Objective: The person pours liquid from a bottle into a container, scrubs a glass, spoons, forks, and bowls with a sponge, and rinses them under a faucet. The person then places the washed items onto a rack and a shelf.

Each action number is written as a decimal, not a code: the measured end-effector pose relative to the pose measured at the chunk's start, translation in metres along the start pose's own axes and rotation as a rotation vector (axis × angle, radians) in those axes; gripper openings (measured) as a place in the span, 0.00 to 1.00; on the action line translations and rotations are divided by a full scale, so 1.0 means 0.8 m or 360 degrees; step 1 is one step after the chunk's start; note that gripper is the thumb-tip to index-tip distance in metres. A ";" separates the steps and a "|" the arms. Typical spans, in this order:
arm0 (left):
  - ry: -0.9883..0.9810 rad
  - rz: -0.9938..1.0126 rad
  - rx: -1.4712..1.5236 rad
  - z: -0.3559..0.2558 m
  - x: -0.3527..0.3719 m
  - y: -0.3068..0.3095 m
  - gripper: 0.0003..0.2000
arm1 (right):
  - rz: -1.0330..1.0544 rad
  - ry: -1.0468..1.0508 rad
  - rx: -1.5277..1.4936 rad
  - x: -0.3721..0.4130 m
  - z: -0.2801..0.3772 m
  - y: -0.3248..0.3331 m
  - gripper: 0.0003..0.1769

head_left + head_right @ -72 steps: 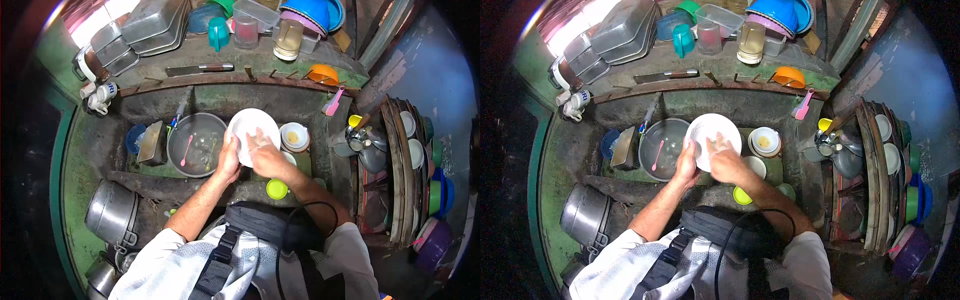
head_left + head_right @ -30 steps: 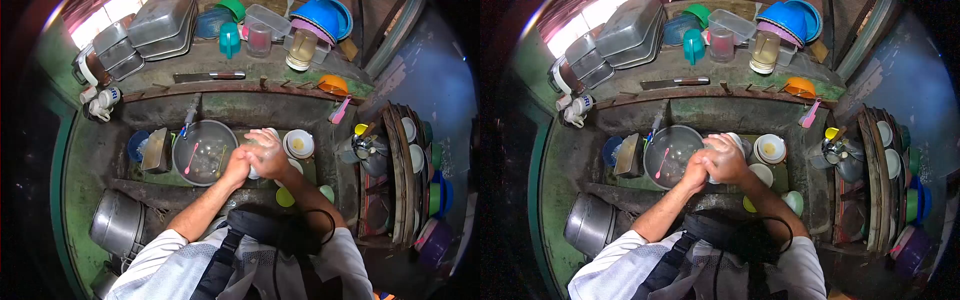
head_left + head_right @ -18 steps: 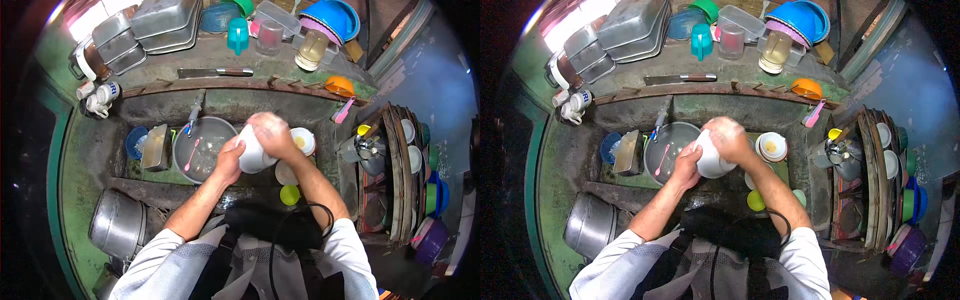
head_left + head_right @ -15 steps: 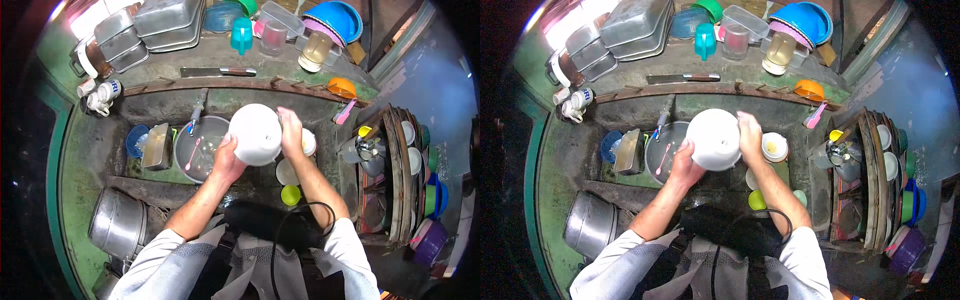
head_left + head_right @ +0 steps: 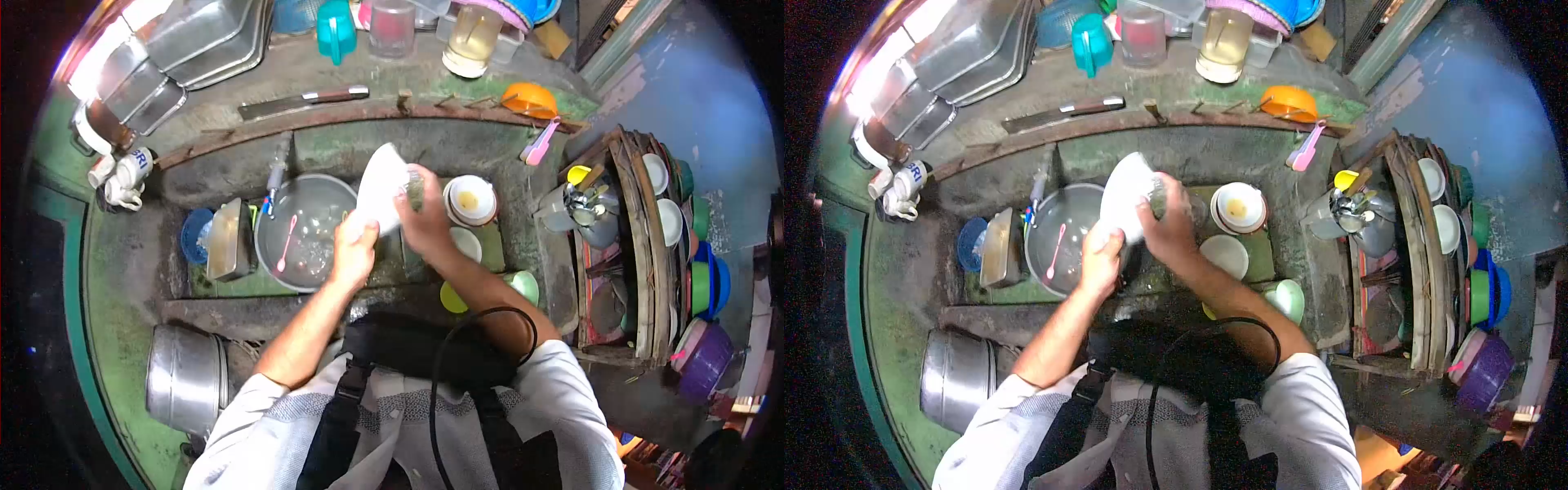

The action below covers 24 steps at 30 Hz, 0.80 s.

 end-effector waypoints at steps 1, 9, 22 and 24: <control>0.0001 0.0092 -0.0482 -0.005 -0.006 -0.008 0.11 | 0.0265 -0.0322 -0.0265 0.006 -0.024 -0.002 0.28; -0.0760 0.1166 -0.1626 0.078 0.000 -0.151 0.22 | 0.1070 -0.1538 -0.0935 0.052 -0.325 0.012 0.32; 0.0675 -0.0031 -0.1810 0.197 0.209 0.127 0.10 | 0.1240 -0.0819 0.0765 0.099 -0.556 0.008 0.26; 0.0740 -0.0225 -0.1699 0.202 0.257 0.157 0.10 | 0.1280 -0.0553 0.0920 0.095 -0.564 -0.001 0.28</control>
Point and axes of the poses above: each hand's wrist, its own x-axis away from the middle knuckle, its own y-axis out of the back of the hand, z = x × y, the point moved 9 cm from there along -x, towards the middle knuckle, and after that the axes turned 9 degrees about x, right-handed, at the moved point
